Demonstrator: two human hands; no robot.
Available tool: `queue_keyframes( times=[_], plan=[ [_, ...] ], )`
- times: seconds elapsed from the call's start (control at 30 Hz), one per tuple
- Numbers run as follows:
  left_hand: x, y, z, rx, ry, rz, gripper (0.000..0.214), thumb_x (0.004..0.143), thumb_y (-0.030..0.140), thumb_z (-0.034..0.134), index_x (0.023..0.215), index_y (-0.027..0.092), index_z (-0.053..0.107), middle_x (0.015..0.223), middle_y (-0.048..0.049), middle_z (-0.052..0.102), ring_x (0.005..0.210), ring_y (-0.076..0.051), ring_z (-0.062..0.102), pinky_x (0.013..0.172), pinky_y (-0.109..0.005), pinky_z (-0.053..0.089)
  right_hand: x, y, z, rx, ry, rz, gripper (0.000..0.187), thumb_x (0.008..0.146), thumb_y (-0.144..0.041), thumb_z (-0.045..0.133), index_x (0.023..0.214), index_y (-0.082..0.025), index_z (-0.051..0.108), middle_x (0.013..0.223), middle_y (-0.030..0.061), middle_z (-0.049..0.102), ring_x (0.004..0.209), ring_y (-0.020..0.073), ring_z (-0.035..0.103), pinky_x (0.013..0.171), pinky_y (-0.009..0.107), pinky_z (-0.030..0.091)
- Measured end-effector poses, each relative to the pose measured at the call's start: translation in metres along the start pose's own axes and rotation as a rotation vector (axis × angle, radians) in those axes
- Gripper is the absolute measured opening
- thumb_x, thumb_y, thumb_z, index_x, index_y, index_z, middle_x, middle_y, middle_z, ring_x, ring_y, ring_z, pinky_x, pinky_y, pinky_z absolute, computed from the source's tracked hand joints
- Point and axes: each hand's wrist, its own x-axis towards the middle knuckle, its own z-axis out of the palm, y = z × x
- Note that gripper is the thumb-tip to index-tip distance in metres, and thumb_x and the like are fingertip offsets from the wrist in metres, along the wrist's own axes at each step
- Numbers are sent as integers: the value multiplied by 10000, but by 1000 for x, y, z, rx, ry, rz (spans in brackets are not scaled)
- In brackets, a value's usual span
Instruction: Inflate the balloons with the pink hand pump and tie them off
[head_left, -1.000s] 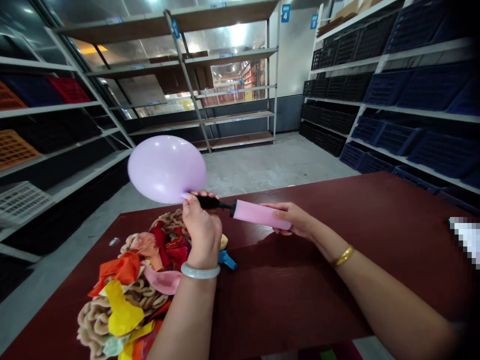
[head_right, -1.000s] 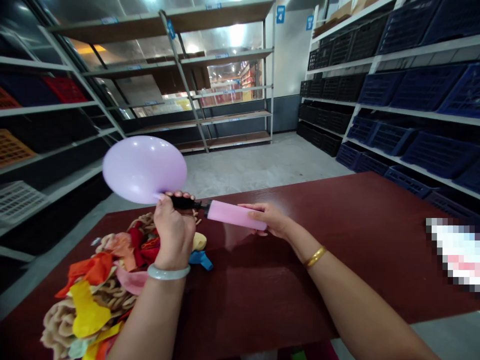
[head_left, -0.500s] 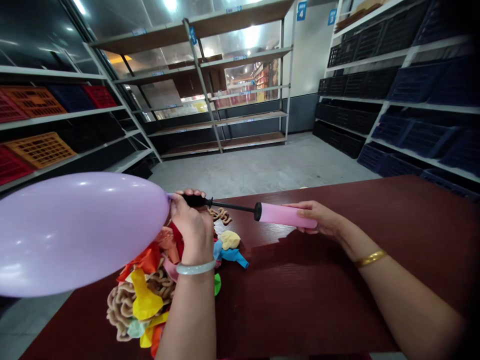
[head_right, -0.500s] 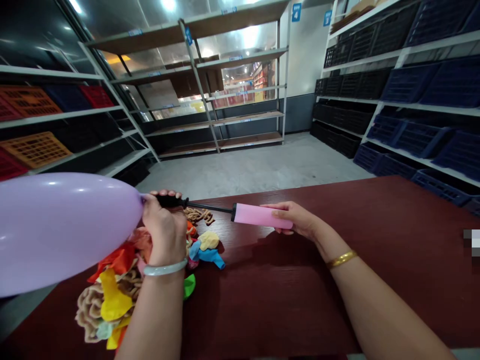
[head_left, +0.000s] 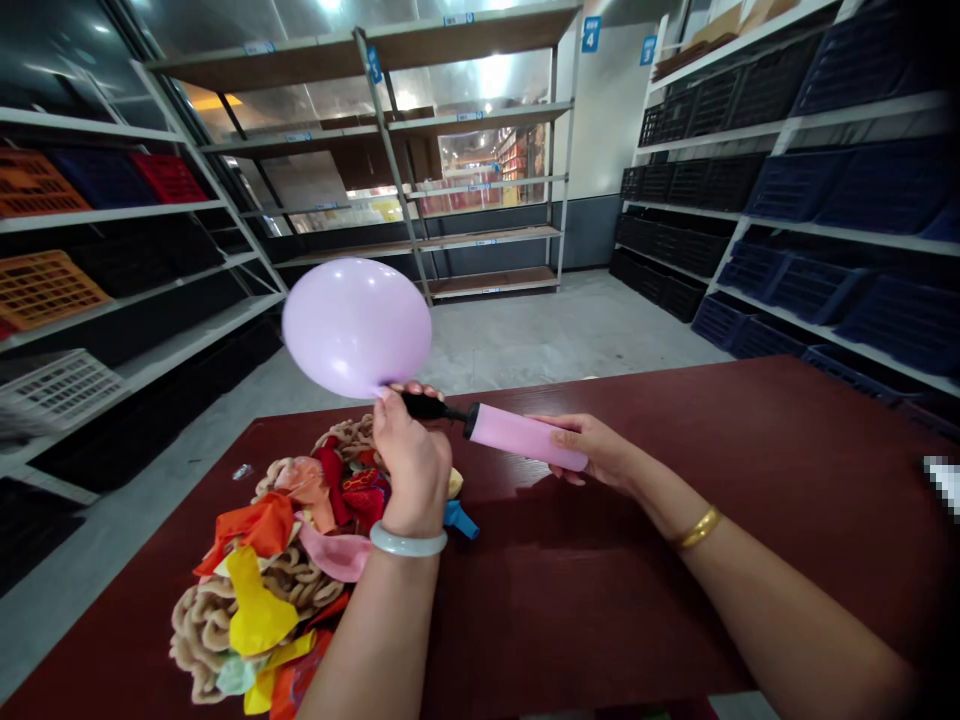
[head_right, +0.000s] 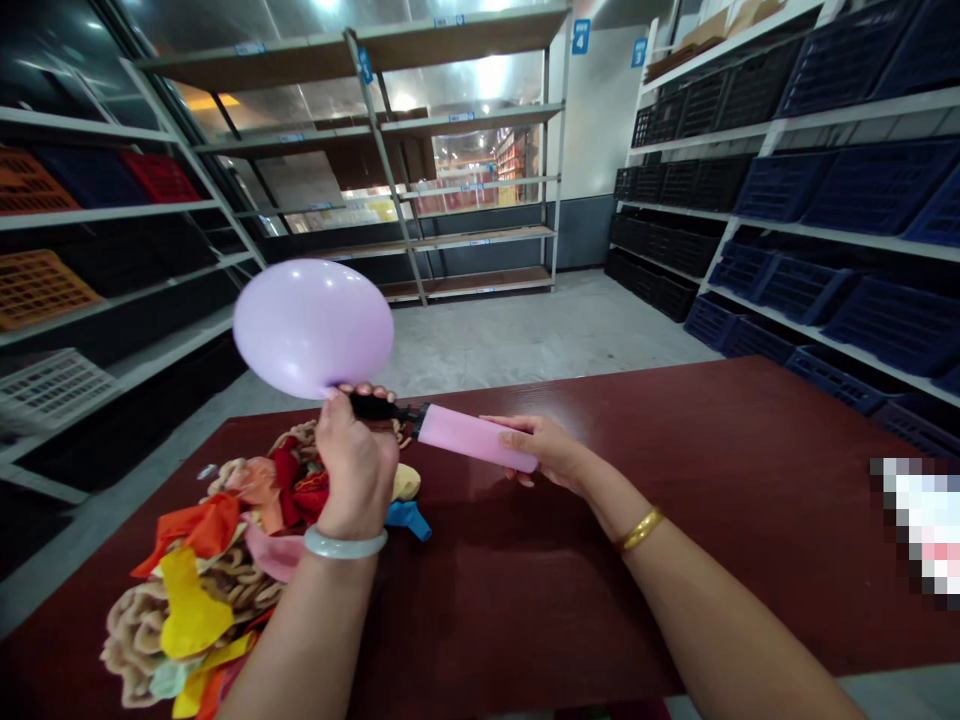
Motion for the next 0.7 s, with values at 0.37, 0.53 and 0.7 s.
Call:
queue_keyframes(
  times=[0.37, 0.53, 0.7],
  plan=[
    [36, 40, -23, 34, 43, 142, 194, 901, 328, 574, 786, 210, 472, 705, 25, 472, 625, -106, 519, 624, -252, 444, -9, -12, -25, -78, -33, -11, 698, 793, -399, 746, 1388, -96, 541, 698, 64, 675, 506, 122, 584, 383, 196, 462],
    [16, 15, -9, 20, -26, 98, 268, 862, 397, 644, 797, 208, 466, 719, 29, 496, 638, -112, 535, 637, -264, 450, -8, -11, -16, -73, -13, -37, 657, 778, -402, 759, 1343, -112, 591, 714, 59, 664, 526, 120, 577, 381, 192, 459],
    [-9, -11, 4, 5, -59, 0, 251, 872, 396, 632, 831, 209, 471, 730, 22, 505, 646, -116, 545, 642, -268, 449, -4, -3, -2, -55, -41, -38, 644, 794, -405, 746, 1362, -154, 574, 831, 68, 678, 596, 139, 623, 499, 265, 562]
  ],
)
